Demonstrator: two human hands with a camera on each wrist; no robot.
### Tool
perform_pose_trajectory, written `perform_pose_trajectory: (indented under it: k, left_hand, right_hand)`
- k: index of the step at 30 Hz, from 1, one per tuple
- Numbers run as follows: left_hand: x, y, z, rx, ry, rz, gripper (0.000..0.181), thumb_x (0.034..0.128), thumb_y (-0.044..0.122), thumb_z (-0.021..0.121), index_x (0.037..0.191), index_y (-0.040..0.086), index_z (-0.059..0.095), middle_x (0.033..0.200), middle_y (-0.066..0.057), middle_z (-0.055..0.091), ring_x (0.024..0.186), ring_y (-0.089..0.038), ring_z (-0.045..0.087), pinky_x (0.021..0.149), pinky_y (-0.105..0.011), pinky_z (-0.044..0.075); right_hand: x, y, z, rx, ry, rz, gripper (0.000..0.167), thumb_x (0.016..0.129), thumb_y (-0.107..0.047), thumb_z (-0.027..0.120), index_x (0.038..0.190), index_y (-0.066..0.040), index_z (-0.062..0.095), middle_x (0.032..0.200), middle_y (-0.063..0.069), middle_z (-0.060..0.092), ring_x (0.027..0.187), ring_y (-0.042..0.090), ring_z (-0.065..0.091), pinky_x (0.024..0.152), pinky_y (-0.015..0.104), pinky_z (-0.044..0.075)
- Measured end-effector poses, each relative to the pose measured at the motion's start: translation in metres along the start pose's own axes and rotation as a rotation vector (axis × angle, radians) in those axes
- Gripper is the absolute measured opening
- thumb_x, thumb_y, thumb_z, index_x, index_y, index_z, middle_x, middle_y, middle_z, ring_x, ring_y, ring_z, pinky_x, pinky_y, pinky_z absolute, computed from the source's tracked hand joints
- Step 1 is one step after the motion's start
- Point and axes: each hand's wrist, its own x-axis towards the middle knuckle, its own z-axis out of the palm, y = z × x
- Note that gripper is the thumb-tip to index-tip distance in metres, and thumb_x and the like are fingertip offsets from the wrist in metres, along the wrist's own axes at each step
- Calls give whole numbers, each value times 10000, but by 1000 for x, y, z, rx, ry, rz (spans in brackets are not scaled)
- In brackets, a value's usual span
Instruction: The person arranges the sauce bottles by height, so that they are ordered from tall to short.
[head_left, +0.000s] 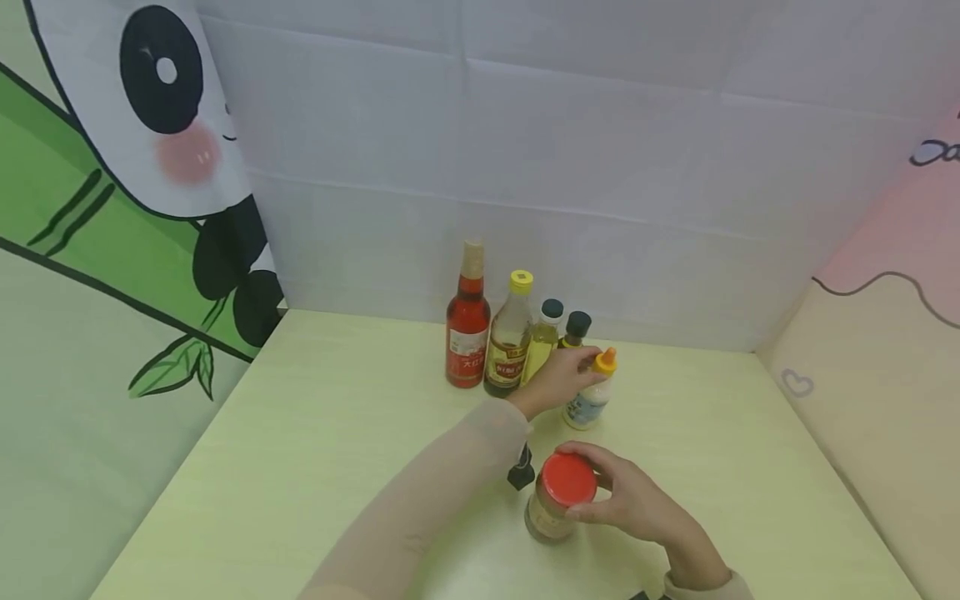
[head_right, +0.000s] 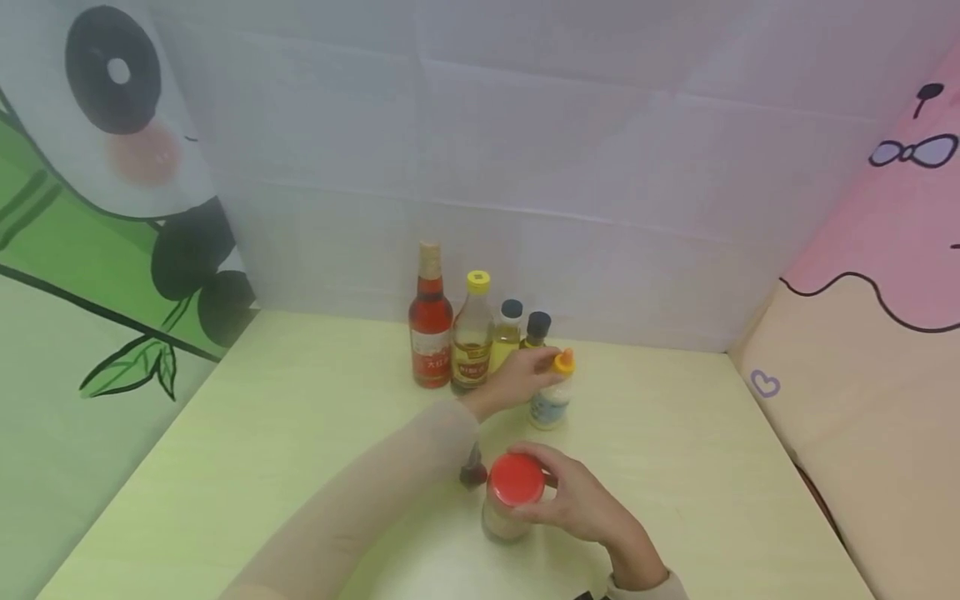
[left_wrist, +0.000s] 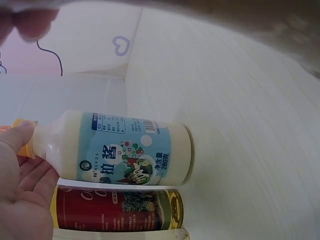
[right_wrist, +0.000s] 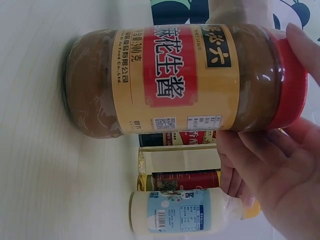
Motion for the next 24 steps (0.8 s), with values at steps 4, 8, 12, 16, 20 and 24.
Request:
perform_pose_trajectory:
  k: [4, 8, 12, 16, 20, 24]
  left_hand:
    - [4, 1, 1, 18, 20, -7, 402, 938, 229, 678, 1314, 104, 607, 1220, 15, 647, 1080, -107, 590, 895, -235, 483]
    - [6, 3, 1, 22, 22, -20, 395, 940, 230, 676, 1307, 99, 610, 1212, 11, 650, 1081, -113, 590, 895, -241, 484]
    - [10, 2, 3, 31, 26, -20, 390, 941, 224, 674, 1304, 98, 611, 1219, 4, 649, 1110, -120, 586, 917, -252, 477]
    - [14, 2, 5, 48, 29, -1, 381, 946, 211, 666, 1303, 92, 605, 1229, -10, 645, 1131, -122, 581, 936, -256, 468]
    - [18, 4, 5, 65, 35, 14, 381, 949, 189, 661, 1309, 80, 596, 1227, -22, 644, 1121, -116, 585, 938, -247, 462]
    - [20, 5, 6, 112, 42, 14, 361, 955, 183, 654, 1297, 82, 599, 1196, -17, 656, 1077, -102, 602, 910, -233, 475]
  right_hand:
    - [1, -2, 0, 5, -3, 5, 661, 811, -200, 814, 1366, -27, 499, 1310, 100, 550, 1187, 341, 498, 967, 535, 441]
    - [2, -3, 0, 25, -13, 25, 665, 812, -188, 813, 1373, -29, 493, 1321, 108, 541, 1197, 342, 495, 973, 530, 437]
    - [2, -4, 1, 44, -18, 44, 673, 811, -184, 813, 1381, -32, 487, 1335, 110, 532, 1207, 342, 489, 979, 514, 438]
    - [0, -3, 1, 38, -16, 35, 674, 812, -185, 813, 1381, -30, 486, 1344, 112, 526, 1213, 342, 485, 978, 502, 442]
    - [-2, -2, 1, 27, -11, 16, 662, 815, -194, 810, 1376, -40, 494, 1339, 102, 533, 1204, 330, 495, 975, 414, 460]
    - [-2, -2, 1, 22, -4, -1, 648, 815, -204, 811, 1365, -49, 505, 1328, 95, 541, 1192, 321, 504, 967, 347, 459]
